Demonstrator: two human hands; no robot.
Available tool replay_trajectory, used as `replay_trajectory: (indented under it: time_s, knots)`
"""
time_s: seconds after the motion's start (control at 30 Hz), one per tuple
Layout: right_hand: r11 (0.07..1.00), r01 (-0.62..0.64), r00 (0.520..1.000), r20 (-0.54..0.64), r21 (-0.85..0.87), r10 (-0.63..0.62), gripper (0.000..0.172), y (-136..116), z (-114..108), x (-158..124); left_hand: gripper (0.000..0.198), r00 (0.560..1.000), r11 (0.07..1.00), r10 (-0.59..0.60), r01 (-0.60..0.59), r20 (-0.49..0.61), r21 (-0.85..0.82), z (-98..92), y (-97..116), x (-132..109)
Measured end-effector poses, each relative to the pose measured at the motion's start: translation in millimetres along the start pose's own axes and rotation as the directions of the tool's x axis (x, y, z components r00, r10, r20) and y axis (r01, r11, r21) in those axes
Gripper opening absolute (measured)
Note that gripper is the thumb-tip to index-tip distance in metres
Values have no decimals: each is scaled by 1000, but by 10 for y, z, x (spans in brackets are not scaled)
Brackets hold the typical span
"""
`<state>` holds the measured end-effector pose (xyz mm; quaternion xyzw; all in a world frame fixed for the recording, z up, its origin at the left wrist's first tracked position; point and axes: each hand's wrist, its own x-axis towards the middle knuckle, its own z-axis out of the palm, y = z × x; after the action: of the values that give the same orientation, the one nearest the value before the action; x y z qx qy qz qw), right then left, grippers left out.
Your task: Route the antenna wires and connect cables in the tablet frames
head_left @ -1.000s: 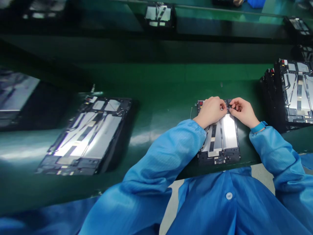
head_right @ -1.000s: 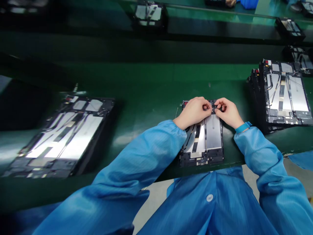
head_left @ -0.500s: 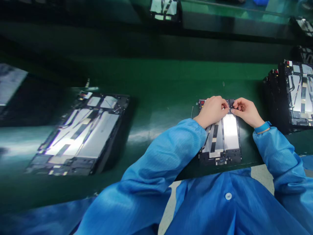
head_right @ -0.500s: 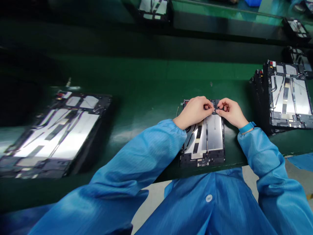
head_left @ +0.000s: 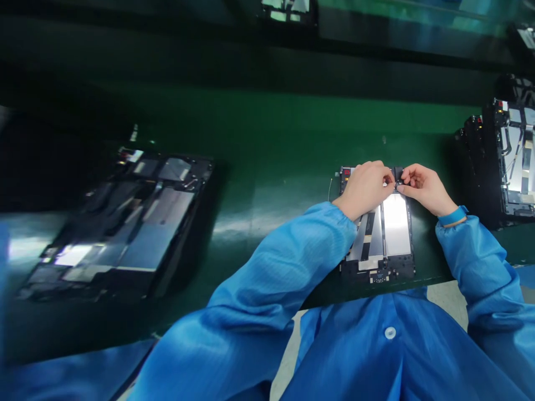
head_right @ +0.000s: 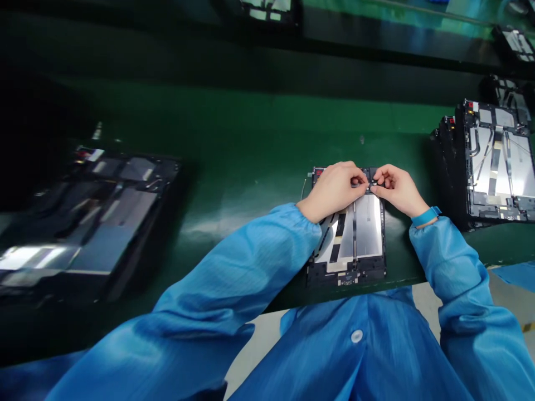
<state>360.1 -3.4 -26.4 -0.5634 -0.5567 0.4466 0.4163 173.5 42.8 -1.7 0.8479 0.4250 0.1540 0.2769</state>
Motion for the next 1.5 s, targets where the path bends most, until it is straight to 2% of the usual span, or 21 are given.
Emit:
replay_trajectory:
  time_s: [0.13,0.37,0.73,0.87,0.97,1.07,1.1,1.17,1.23,1.27,1.3,1.33,1.37,1.4,1.47,1.5]
  knots:
    - [999,20,1000,-6,-45,-21,23,-10,9,-5,21,1000,1000,-11,11,11,2,-18,4,-4]
    - [1000,13,1000,4,-18,-13,27,-5,-1,-6,21,999,1000,-23,23,29,-2,-26,12,-7]
    - [985,57,997,-36,-166,-63,18,-49,70,-38,19,999,1000,-14,14,34,5,3,-4,9]
    - [977,88,992,-68,-195,-103,18,-57,123,-29,22,999,1000,14,-14,-39,-7,-38,4,-20]
    - [994,48,995,-82,-101,-56,25,-41,126,1,37,984,1000,-4,6,-180,10,-227,-52,-186]
    - [989,-25,988,-147,146,47,35,25,86,32,33,962,986,-151,162,-229,29,-452,-239,-512]
    - [974,-33,979,-189,222,77,35,48,70,36,31,956,975,-204,219,-213,48,-503,-326,-642]
    - [957,-19,951,-291,290,107,30,62,57,22,30,964,962,-247,257,-101,95,-546,-499,-904]
    - [976,21,925,-375,217,63,24,0,97,-28,30,975,977,-202,194,89,90,-523,-616,-1137]
    - [989,45,927,-376,141,12,20,-65,145,-67,27,974,986,-163,154,158,69,-500,-635,-1235]
    - [996,71,944,-327,52,-50,17,-149,214,-113,24,976,992,-127,120,179,47,-477,-624,-1320]
    - [994,105,967,-228,-36,-111,16,-246,302,-162,21,984,994,-104,99,143,38,-460,-585,-1389]
    - [983,145,986,-65,-109,-153,16,-350,404,-210,20,994,995,-92,90,61,43,-452,-522,-1443]
    - [967,194,977,126,-165,-174,17,-451,517,-251,21,996,995,-84,86,-44,57,-454,-444,-1481]
    - [931,289,882,440,-222,-169,16,-616,741,-303,23,976,994,-48,67,-213,83,-481,-277,-1517]
    - [914,325,834,530,-241,-157,11,-670,838,-310,24,968,995,-21,45,-252,92,-499,-204,-1520]
